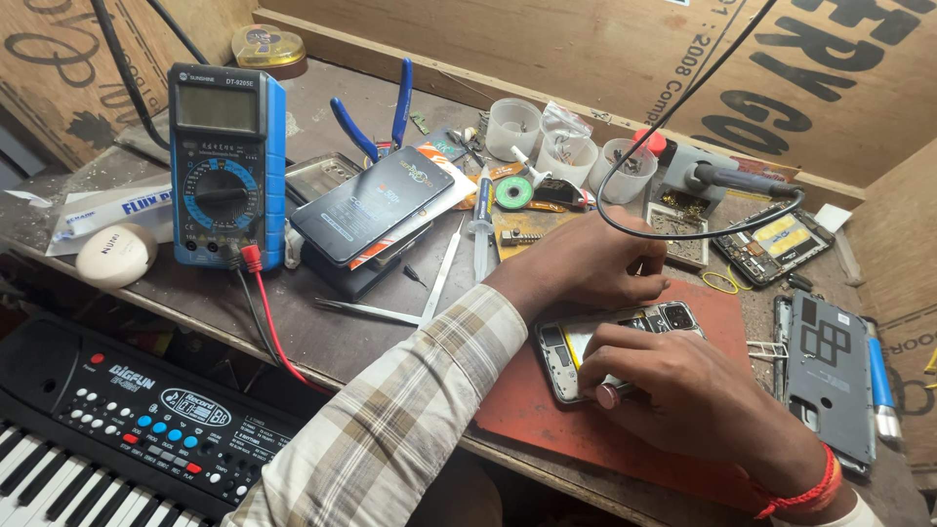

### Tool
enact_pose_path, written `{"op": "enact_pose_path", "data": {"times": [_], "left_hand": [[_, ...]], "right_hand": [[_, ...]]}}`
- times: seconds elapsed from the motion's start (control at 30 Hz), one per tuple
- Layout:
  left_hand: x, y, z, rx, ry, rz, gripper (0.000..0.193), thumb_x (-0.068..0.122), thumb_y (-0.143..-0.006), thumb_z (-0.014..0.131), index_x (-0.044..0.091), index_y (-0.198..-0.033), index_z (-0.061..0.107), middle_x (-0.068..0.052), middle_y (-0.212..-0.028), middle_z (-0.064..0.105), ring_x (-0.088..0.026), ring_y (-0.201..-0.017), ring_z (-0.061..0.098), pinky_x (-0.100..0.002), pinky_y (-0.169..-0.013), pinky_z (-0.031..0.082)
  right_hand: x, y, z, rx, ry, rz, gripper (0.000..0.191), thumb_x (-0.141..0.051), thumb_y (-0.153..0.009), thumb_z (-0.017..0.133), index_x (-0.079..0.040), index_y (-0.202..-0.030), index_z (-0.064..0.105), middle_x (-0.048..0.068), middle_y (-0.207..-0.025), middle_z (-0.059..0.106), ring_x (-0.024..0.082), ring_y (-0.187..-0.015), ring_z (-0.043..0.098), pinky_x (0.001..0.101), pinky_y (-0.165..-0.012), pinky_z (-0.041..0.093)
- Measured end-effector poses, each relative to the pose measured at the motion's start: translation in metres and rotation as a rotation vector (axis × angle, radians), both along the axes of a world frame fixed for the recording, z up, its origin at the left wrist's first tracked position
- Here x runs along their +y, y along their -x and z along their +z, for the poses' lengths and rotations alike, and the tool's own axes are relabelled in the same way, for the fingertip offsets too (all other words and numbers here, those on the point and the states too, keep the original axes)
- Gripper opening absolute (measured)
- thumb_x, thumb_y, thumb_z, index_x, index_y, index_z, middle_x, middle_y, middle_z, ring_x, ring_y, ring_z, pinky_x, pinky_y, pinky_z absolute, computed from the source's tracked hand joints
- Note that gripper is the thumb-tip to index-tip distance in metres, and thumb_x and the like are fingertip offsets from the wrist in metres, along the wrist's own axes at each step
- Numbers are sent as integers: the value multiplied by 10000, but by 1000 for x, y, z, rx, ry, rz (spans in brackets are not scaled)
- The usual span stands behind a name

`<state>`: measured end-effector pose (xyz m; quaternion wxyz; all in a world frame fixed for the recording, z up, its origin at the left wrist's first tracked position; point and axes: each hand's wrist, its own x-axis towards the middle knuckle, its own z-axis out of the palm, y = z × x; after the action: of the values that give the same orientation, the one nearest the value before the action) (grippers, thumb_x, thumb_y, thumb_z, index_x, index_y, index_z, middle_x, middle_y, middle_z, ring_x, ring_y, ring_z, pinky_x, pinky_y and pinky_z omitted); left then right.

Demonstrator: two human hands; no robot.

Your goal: The person uses a screwdriver to remove screws from a disassembled smartphone placed on a red mat. They repeatedly unscrew and set aside screws while holding the phone steady with the other hand. The work continues across multiple screw locations on the device.

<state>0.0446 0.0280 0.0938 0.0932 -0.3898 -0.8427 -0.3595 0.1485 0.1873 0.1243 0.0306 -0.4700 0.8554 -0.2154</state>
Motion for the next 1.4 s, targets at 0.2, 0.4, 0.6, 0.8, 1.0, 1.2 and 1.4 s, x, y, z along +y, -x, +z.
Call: {"op": "enact_pose_path", "data": {"times": [0.2,0.4,0.6,0.8,1.0,1.2,1.4], "left_hand": [[1,0,-2,-3,-11,-5,276,366,-788,718,101,-845,772,-103,-818,753,-288,-747,740,-411,-664,572],[2,1,-3,1,-9,-17,265,358,-796,718,101,-833,771,-101,-827,752,-289,-752,738,-414,-666,570],[2,2,-3,16,-18,-20,265,353,-794,716,97,-838,770,-104,-827,751,-292,-751,738,-415,-663,571],[2,1,-3,25,-26,-23,263,349,-797,716,96,-840,772,-105,-826,754,-291,-754,742,-413,-669,574],[3,0,-1,-21,0,-4,271,360,-792,717,101,-847,774,-100,-792,755,-286,-727,743,-403,-662,578],[5,2,-2,5,-5,-10,265,347,-791,711,97,-852,774,-104,-783,753,-290,-721,741,-404,-661,575],[6,1,-2,0,-1,-4,266,356,-789,715,104,-852,775,-99,-795,757,-290,-734,739,-408,-659,570]], "right_hand": [[-1,-1,2,36,46,29,96,-61,-784,713,-124,-857,710,-9,-809,697,246,-626,683,401,-558,513],[-2,-3,1,63,50,51,85,-66,-778,733,-122,-836,706,-9,-800,690,241,-641,691,410,-561,497],[-1,-2,-2,-64,68,36,102,-35,-772,727,-86,-842,673,13,-781,656,212,-624,676,382,-557,509],[0,-1,-4,-90,53,2,121,-29,-764,726,-77,-833,639,18,-769,626,212,-627,660,380,-561,501],[1,-1,-4,-108,38,-21,99,-32,-808,708,-72,-878,651,22,-806,644,225,-673,677,388,-591,511],[2,1,-2,-109,87,17,87,-13,-790,727,-73,-849,701,16,-796,687,214,-671,701,367,-587,531],[5,0,-1,-74,122,39,88,10,-733,741,-56,-772,698,9,-768,708,201,-605,708,354,-522,524]]}}
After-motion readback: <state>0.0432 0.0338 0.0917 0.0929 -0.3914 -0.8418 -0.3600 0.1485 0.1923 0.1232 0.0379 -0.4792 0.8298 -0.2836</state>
